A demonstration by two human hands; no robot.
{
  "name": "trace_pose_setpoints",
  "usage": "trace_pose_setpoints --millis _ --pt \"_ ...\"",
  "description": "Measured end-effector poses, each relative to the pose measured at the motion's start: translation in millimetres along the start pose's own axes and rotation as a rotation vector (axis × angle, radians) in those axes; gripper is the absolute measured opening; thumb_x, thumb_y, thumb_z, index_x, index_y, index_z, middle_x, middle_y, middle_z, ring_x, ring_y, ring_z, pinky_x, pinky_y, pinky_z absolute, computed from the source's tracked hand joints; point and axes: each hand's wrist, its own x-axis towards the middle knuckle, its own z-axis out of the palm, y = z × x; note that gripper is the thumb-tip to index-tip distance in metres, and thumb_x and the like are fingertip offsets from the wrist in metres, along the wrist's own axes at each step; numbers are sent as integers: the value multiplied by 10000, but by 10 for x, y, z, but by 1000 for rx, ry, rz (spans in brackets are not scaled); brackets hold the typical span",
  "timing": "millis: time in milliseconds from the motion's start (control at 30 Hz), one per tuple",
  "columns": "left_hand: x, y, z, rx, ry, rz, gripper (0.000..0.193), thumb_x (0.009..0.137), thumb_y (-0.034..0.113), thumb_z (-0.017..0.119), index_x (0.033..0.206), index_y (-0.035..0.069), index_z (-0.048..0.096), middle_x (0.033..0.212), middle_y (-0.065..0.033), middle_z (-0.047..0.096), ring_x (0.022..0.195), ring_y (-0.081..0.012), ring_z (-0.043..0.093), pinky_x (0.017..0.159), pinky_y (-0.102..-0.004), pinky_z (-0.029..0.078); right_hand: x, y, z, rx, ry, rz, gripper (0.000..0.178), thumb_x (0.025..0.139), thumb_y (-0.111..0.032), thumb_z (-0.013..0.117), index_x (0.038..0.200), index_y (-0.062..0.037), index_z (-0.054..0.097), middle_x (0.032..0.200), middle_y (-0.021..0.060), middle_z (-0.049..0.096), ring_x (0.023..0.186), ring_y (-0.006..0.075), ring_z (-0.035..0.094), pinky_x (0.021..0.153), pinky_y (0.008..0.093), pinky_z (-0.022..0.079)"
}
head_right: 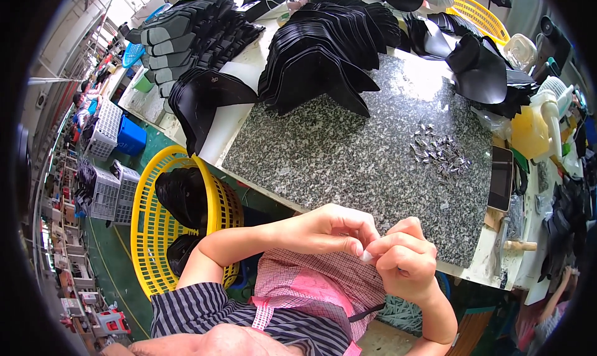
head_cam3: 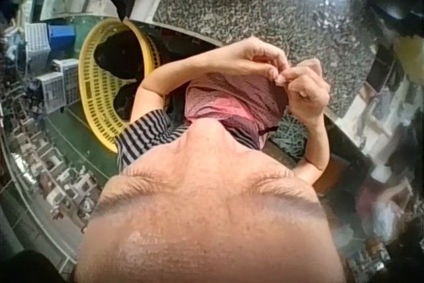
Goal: Attaching small metal hooks to shoe upper components at a manufacturing workbench.
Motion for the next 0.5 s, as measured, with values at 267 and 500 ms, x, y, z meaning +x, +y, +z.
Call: trace_pose_setpoints --millis 267,500 --pt "-54 -43 -35 34 122 10 107 907 21 661 1008 -5 636 927 -32 664 899 -94 625 813 -274 517 20 58 85 -116 44 -28 311 614 118 701 646 -129 515 816 -7 730 664 171 514 605 268 414" --pt "-28 -43 -81 -18 239 73 99 887 39 702 959 -25 680 903 -51 709 874 -81 646 817 -262 533 87 57 148 -169 97 -56 295 643 131 695 682 -98 513 821 16 719 667 178 537 609 275 433"
